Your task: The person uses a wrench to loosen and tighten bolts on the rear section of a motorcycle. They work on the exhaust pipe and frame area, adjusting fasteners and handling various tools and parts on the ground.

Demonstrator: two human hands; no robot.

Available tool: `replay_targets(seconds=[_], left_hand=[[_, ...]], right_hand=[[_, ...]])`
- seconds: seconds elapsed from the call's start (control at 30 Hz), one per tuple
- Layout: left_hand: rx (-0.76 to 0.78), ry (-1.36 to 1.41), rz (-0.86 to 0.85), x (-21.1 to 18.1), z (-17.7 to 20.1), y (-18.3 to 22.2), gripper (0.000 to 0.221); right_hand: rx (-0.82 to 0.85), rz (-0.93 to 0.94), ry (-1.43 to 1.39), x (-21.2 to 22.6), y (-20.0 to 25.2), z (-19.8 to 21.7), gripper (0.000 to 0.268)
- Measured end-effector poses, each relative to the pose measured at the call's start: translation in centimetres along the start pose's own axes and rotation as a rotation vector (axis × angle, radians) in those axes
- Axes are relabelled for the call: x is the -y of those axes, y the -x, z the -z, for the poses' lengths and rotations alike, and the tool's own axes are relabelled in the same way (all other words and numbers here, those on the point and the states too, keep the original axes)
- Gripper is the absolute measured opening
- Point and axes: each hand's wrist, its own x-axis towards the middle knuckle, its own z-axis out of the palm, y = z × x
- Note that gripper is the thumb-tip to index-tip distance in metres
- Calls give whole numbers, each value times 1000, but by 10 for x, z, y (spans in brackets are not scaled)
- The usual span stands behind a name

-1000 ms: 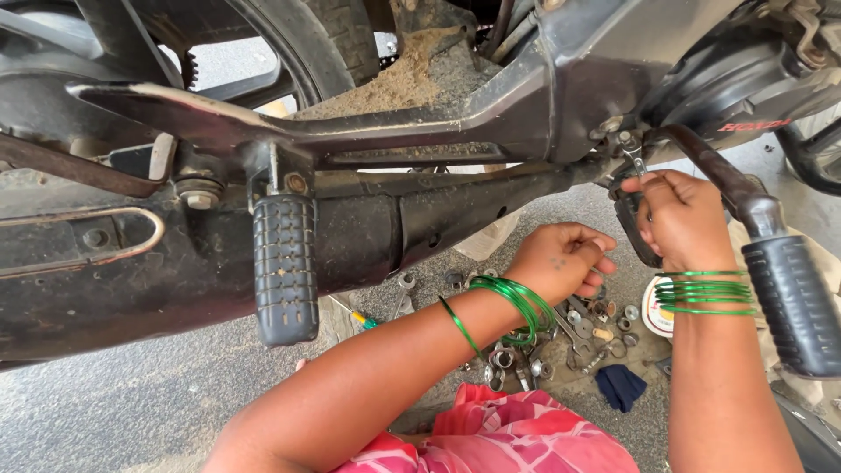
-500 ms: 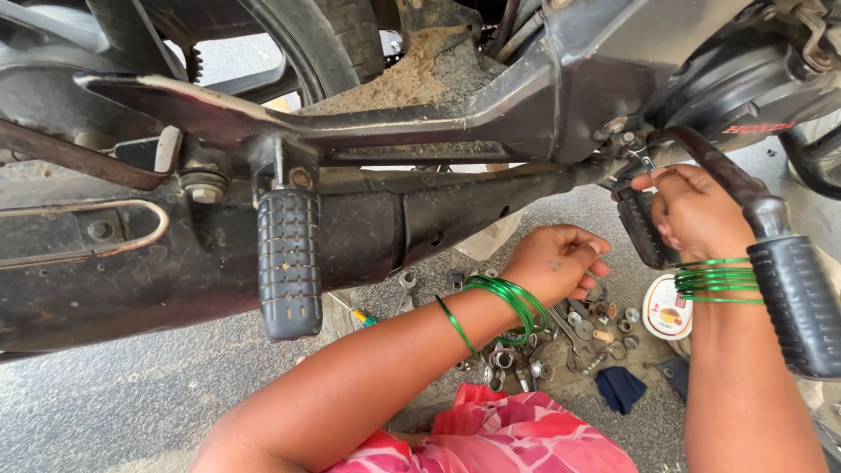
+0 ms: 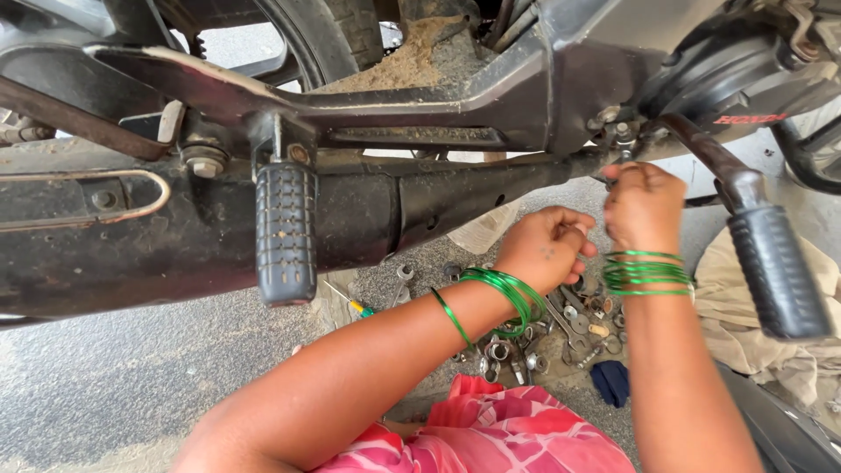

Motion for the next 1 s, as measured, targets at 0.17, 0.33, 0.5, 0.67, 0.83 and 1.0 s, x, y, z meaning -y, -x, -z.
replay_targets(seconds=[0.17, 0.33, 0.5, 0.67, 0.83, 1.0], left_hand=[[-97, -8, -40, -20, -20, 27, 33], [-141, 18, -50, -33, -23, 41, 40], [-135, 58, -20, -22, -7, 30, 43], [-132, 74, 34, -22, 18, 15, 43], [-113, 84, 83, -17, 35, 3, 44], [-132, 82, 128, -22, 50, 4, 46]], right_hand=[[-31, 120, 70, 1, 8, -2, 26], [33, 135, 174, 33, 16, 17, 26], [66, -16, 266, 39, -4, 23, 25], [161, -83, 234, 51, -3, 21, 25], [174, -64, 246, 38, -11, 9, 27], [57, 105, 352, 41, 20, -17, 27]])
